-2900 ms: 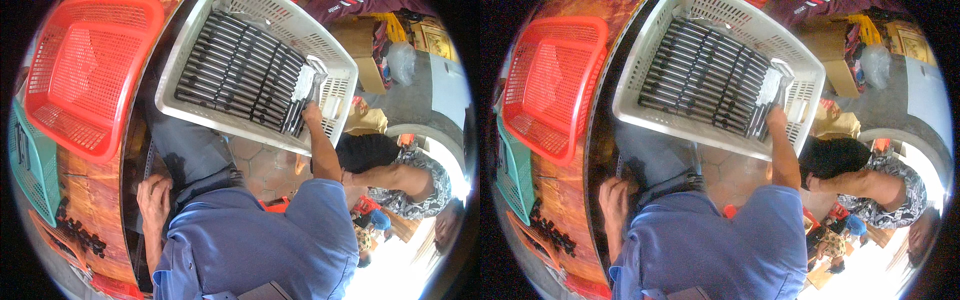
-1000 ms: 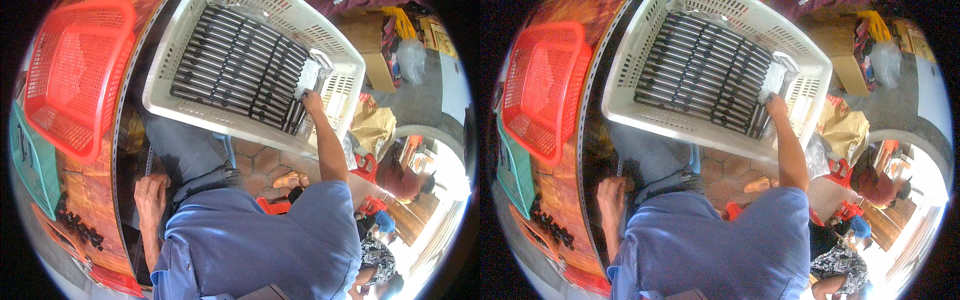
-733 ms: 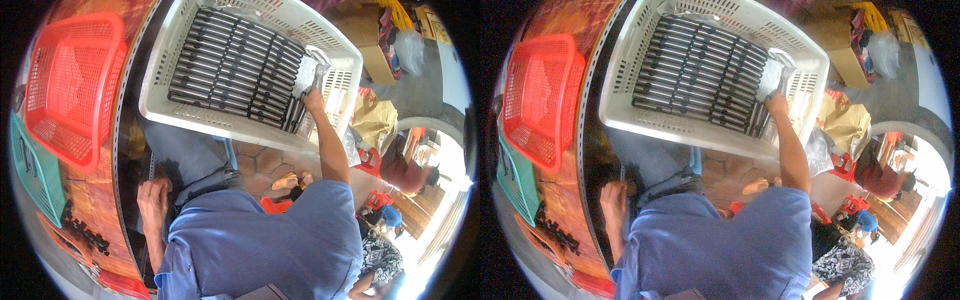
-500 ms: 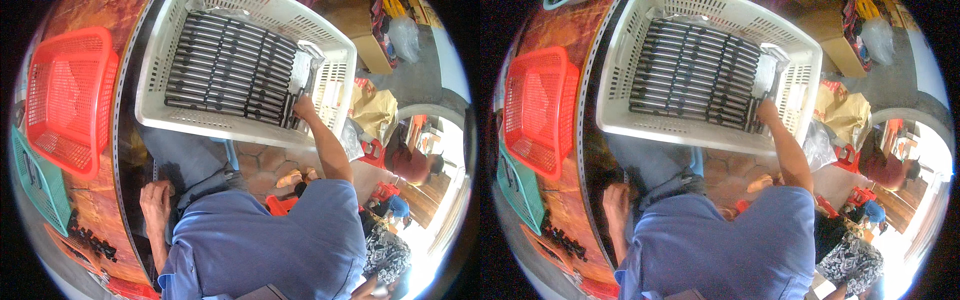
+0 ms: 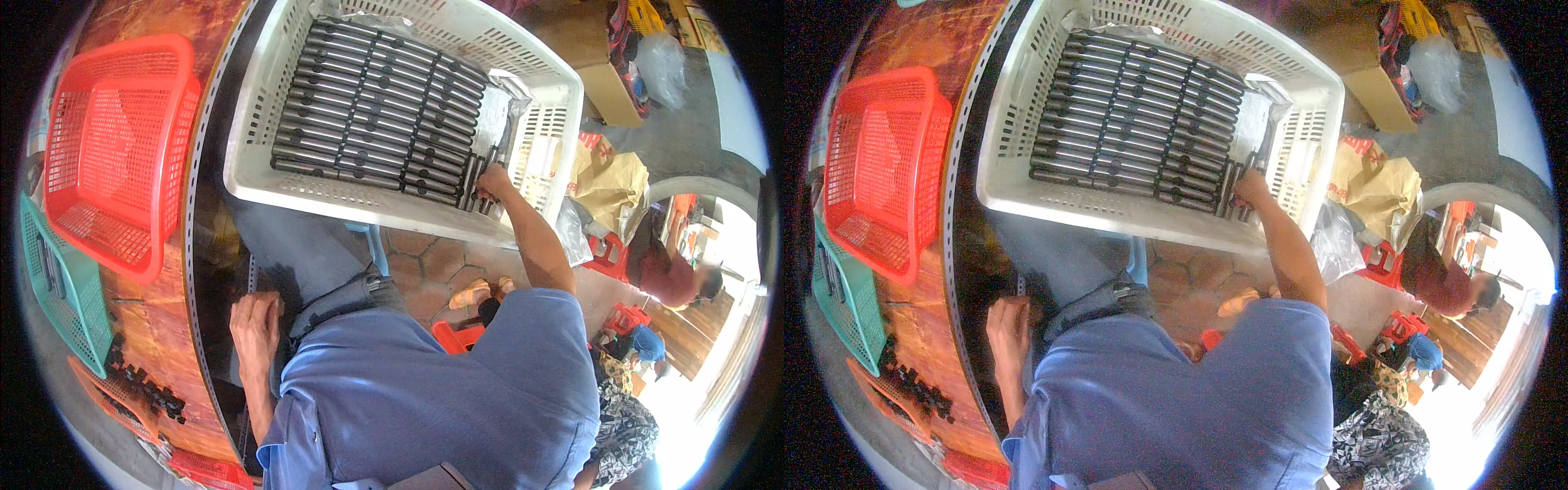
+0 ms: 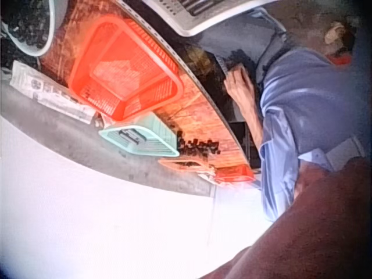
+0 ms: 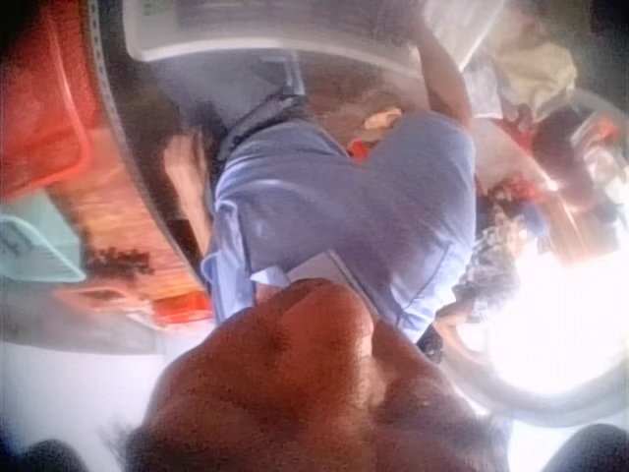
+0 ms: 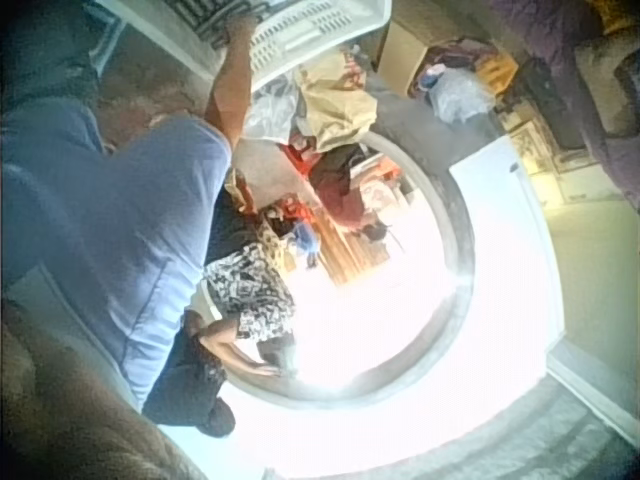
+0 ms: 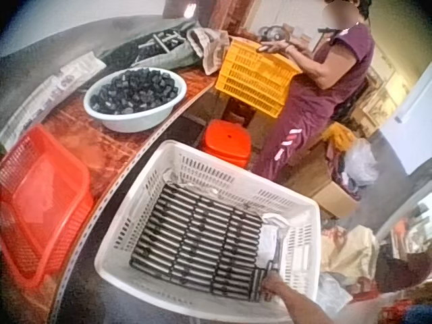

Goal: The person repeatedly picks a metal marker body from a green basket and a black cap from a table, screws the cap onto the body, and places the assembled marker into a white basket. The process is repeated continuously throughout the clip.

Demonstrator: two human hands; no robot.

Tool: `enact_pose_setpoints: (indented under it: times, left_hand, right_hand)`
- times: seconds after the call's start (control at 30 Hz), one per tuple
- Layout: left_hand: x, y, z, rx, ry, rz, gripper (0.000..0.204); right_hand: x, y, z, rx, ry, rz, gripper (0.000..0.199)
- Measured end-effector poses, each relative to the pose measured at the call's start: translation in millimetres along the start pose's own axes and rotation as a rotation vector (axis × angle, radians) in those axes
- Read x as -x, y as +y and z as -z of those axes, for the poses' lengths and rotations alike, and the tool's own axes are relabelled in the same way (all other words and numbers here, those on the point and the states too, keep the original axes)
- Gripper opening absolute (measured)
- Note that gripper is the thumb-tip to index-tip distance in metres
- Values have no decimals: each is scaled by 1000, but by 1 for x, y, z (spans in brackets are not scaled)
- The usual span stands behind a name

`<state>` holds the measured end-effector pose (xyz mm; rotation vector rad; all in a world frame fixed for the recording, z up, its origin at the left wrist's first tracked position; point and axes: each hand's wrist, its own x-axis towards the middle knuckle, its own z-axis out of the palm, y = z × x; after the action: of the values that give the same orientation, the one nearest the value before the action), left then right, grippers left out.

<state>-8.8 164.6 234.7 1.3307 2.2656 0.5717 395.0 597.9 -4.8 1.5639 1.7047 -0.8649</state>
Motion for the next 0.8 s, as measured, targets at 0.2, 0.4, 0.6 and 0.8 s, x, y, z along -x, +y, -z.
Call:
enact_pose_setpoints:
  times: [0.2, 0.4, 0.6, 0.8]
  left_hand:
    - [1, -2, 4, -14, -6, 44, 15]
    - [1, -2, 6, -36, -8, 42, 13]
    - [6, -2, 0, -1, 16, 74, 11]
    - [5, -3, 6, 5, 6, 77, 9]
  right_hand:
    - [45, -32, 42, 186, 589, 5, 19]
    - [28, -28, 44, 237, 285, -121, 23]
    - [19, -27, 29, 72, 334, -260, 18]
    - [11, -6, 12, 121, 324, -215, 20]
